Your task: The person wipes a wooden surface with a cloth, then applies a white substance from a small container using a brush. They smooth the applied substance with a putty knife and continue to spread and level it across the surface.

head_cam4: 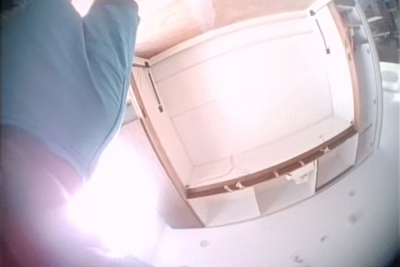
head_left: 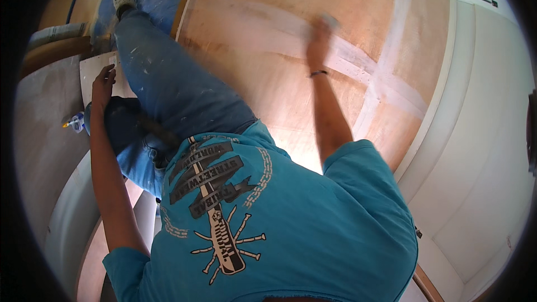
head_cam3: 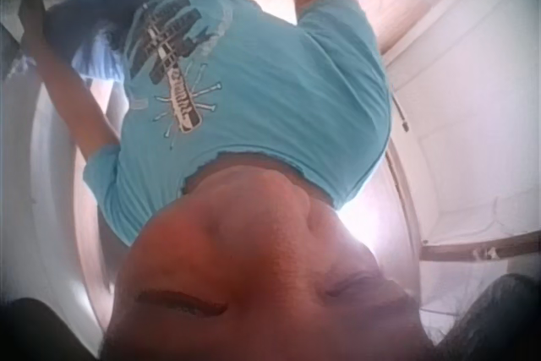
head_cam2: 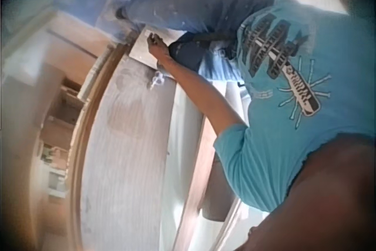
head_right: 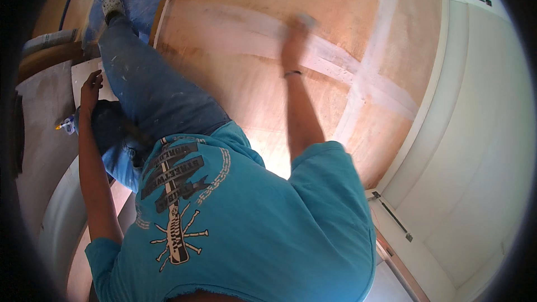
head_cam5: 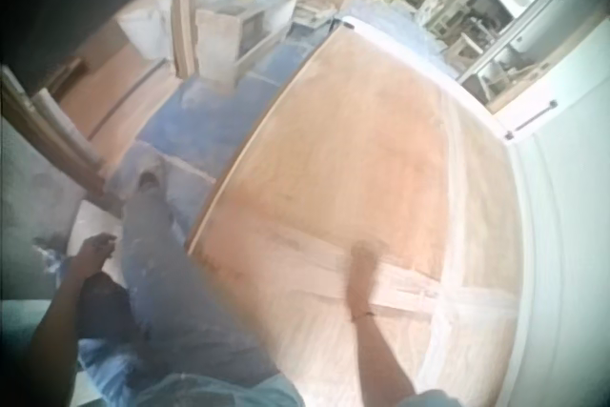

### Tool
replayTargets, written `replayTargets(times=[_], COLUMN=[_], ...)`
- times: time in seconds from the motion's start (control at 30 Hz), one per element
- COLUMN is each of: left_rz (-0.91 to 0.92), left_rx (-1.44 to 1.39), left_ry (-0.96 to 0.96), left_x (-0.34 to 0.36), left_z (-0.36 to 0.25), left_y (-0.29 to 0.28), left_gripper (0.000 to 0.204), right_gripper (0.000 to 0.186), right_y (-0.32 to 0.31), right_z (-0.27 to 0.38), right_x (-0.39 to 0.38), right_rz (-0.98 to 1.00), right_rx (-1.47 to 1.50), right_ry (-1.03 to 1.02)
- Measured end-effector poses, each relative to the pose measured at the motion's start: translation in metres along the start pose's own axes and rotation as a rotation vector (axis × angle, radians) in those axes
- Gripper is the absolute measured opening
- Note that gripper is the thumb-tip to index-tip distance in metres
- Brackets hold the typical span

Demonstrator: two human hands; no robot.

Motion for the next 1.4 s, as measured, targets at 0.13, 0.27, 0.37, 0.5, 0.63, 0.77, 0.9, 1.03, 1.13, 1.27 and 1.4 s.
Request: replayTargets(times=[0.13,0.27,0.37,0.5,0.63,0.77,0.9,1.03,1.13,1.27,1.4], left_rz=[-0.032,-0.073,-0.061,-0.006,-0.022,-0.024,-0.043,-0.068,-0.067,-0.059,-0.053], left_rx=[-0.026,-0.108,-0.071,0.058,0.036,0.045,0.038,0.009,-0.004,0.027,0.013], left_ry=[-0.052,-0.093,-0.074,-0.003,-0.047,-0.039,-0.028,-0.013,-0.033,-0.031,-0.005], left_x=[-0.013,-0.023,-0.023,-0.014,-0.018,-0.022,-0.022,-0.022,-0.026,-0.026,-0.011], left_z=[0.017,0.014,0.013,-0.011,-0.002,0.001,-0.001,-0.007,0.005,0.001,-0.019], left_y=[-0.013,-0.016,-0.01,-0.002,-0.005,-0.005,-0.007,-0.008,-0.005,-0.008,0.003], left_gripper=[0.04,0.039,0.04,0.04,0.04,0.04,0.039,0.039,0.038,0.036,0.035], right_gripper=[0.066,0.079,0.089,0.082,0.074,0.072,0.072,0.073,0.073,0.064,0.052], right_y=[0.045,-0.014,-0.082,-0.099,-0.084,-0.079,-0.077,-0.082,-0.092,-0.112,-0.071], right_z=[0.209,0.129,0.006,-0.067,-0.042,-0.039,-0.038,-0.043,-0.056,-0.08,-0.1], right_x=[-0.013,0.013,0.022,0.001,-0.021,-0.015,0.002,-0.022,-0.035,-0.026,0.0], right_rz=[0.467,0.105,0.043,0.235,0.252,0.251,0.237,0.293,0.304,0.094,0.169], right_rx=[0.204,0.022,-0.305,-0.57,-0.497,-0.49,-0.499,-0.49,-0.47,-0.294,-0.128], right_ry=[-0.119,-0.066,0.211,0.357,0.3,0.307,0.294,0.296,0.311,0.354,0.066])
Point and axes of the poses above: each hand's wrist, its own x-axis towards the middle knuckle, its own y-axis out of the palm, z = x × y, the point moved 8 cm from there along x, towards the middle knuckle, and after that the axes turned 3 degrees about y, right-handed, at the moved point
